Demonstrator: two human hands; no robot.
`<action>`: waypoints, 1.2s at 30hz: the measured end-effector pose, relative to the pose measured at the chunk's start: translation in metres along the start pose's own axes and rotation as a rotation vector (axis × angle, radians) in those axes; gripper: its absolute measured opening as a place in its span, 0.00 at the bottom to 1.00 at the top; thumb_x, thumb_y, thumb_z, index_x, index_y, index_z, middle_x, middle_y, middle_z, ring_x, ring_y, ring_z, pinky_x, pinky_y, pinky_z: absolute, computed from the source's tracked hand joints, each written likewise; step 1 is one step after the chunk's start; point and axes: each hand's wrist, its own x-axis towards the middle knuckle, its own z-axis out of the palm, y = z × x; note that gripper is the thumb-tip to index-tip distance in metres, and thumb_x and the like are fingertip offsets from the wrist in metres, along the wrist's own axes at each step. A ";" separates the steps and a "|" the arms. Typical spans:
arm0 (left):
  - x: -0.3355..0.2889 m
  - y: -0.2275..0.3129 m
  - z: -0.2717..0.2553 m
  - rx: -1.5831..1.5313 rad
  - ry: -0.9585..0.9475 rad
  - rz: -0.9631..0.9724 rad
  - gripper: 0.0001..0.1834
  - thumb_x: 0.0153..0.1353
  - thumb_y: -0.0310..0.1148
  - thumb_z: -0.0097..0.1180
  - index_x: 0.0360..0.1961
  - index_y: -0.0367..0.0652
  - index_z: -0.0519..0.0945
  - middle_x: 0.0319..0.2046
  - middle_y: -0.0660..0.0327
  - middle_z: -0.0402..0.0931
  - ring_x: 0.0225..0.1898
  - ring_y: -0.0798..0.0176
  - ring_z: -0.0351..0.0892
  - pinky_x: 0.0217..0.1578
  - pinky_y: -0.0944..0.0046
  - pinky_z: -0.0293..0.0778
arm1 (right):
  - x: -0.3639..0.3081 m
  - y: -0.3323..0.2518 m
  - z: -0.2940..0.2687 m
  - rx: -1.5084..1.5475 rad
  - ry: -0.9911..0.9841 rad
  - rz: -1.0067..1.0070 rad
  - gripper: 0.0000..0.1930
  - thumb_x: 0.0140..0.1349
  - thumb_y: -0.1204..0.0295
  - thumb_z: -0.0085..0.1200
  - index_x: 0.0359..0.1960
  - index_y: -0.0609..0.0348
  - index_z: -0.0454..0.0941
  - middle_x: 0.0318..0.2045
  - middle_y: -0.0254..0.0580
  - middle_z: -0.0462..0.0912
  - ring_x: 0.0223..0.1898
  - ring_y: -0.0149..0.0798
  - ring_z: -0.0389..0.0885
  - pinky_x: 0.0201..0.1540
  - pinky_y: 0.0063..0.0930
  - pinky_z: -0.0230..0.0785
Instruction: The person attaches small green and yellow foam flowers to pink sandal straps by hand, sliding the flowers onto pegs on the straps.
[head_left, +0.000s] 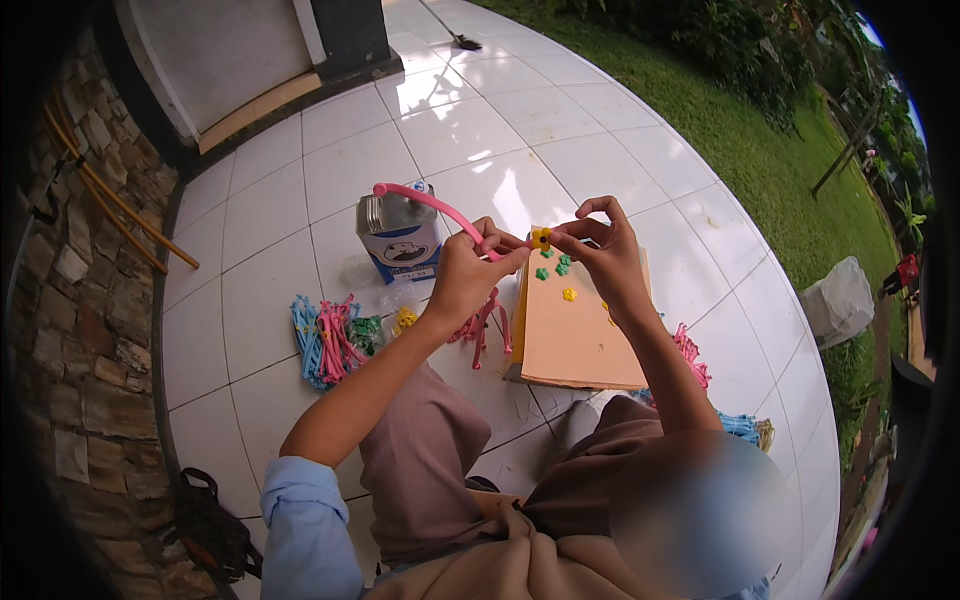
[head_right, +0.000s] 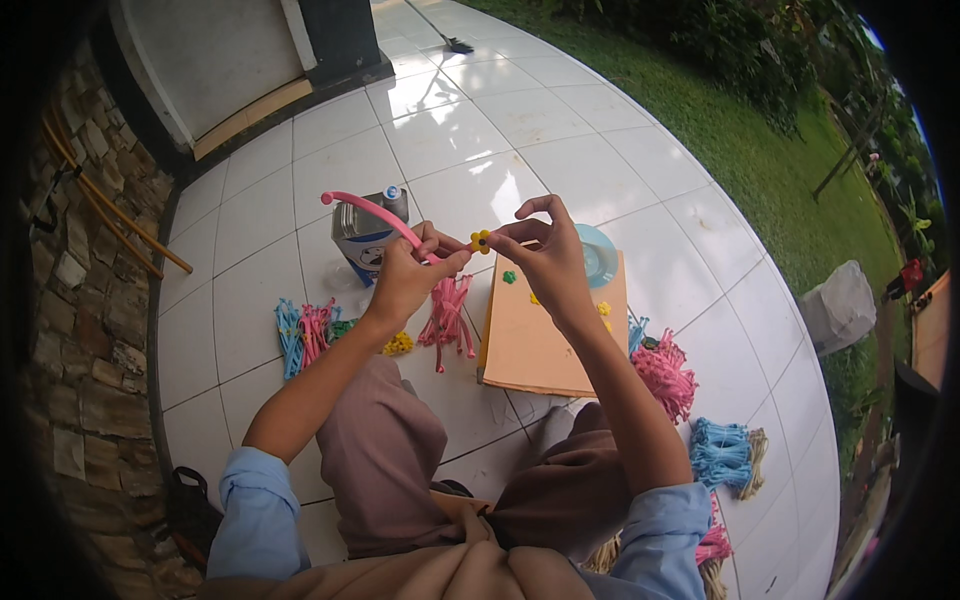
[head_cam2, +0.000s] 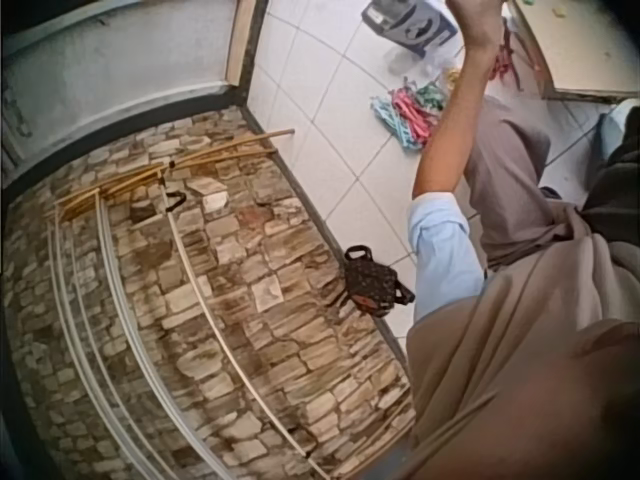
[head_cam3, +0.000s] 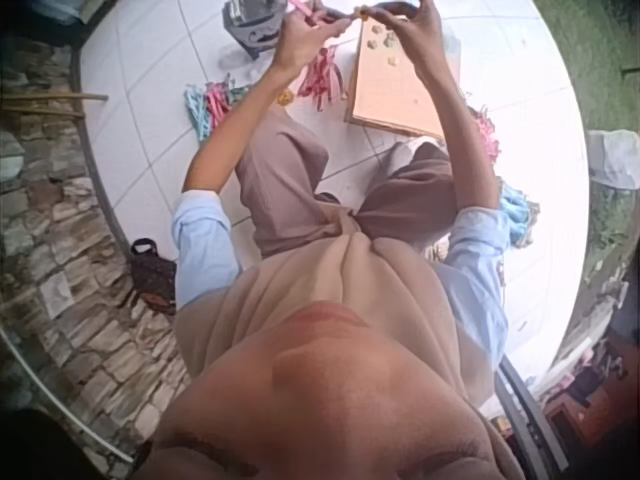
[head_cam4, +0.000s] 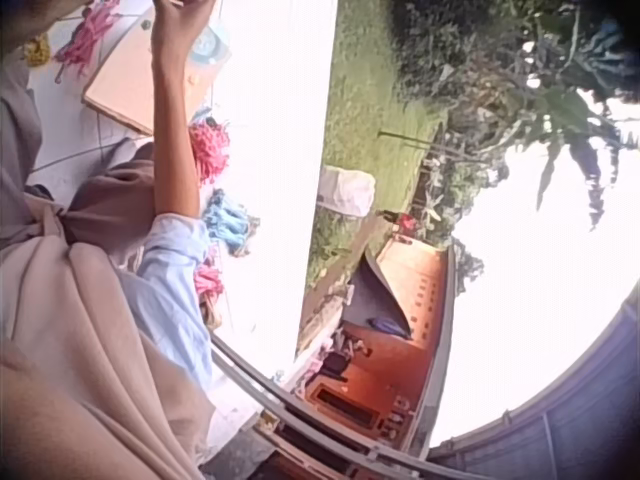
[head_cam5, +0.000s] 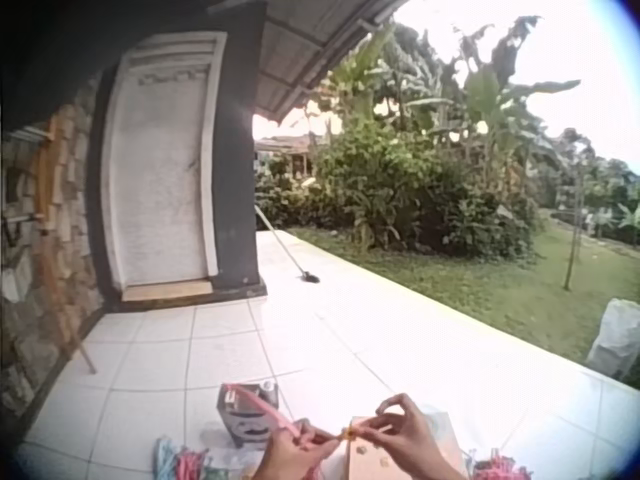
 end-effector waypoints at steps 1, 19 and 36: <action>0.000 0.000 0.001 -0.014 -0.004 0.005 0.19 0.51 0.21 0.58 0.18 0.44 0.57 0.29 0.52 0.79 0.34 0.68 0.79 0.35 0.72 0.74 | 0.000 0.001 0.000 -0.008 0.005 -0.014 0.18 0.52 0.75 0.61 0.38 0.58 0.62 0.28 0.44 0.81 0.30 0.28 0.78 0.31 0.17 0.67; -0.001 -0.003 0.002 -0.003 -0.021 0.075 0.21 0.52 0.20 0.57 0.18 0.45 0.55 0.30 0.52 0.78 0.37 0.68 0.78 0.38 0.70 0.75 | -0.004 0.005 0.011 -0.409 0.115 -0.250 0.15 0.52 0.75 0.58 0.37 0.59 0.64 0.31 0.39 0.78 0.36 0.33 0.73 0.37 0.25 0.68; -0.006 0.001 -0.004 0.158 -0.060 0.135 0.22 0.50 0.24 0.60 0.16 0.43 0.55 0.25 0.55 0.79 0.29 0.74 0.75 0.29 0.73 0.72 | -0.006 -0.012 0.008 -0.323 -0.161 -0.129 0.18 0.51 0.76 0.59 0.42 0.52 0.68 0.25 0.33 0.76 0.29 0.27 0.73 0.32 0.21 0.58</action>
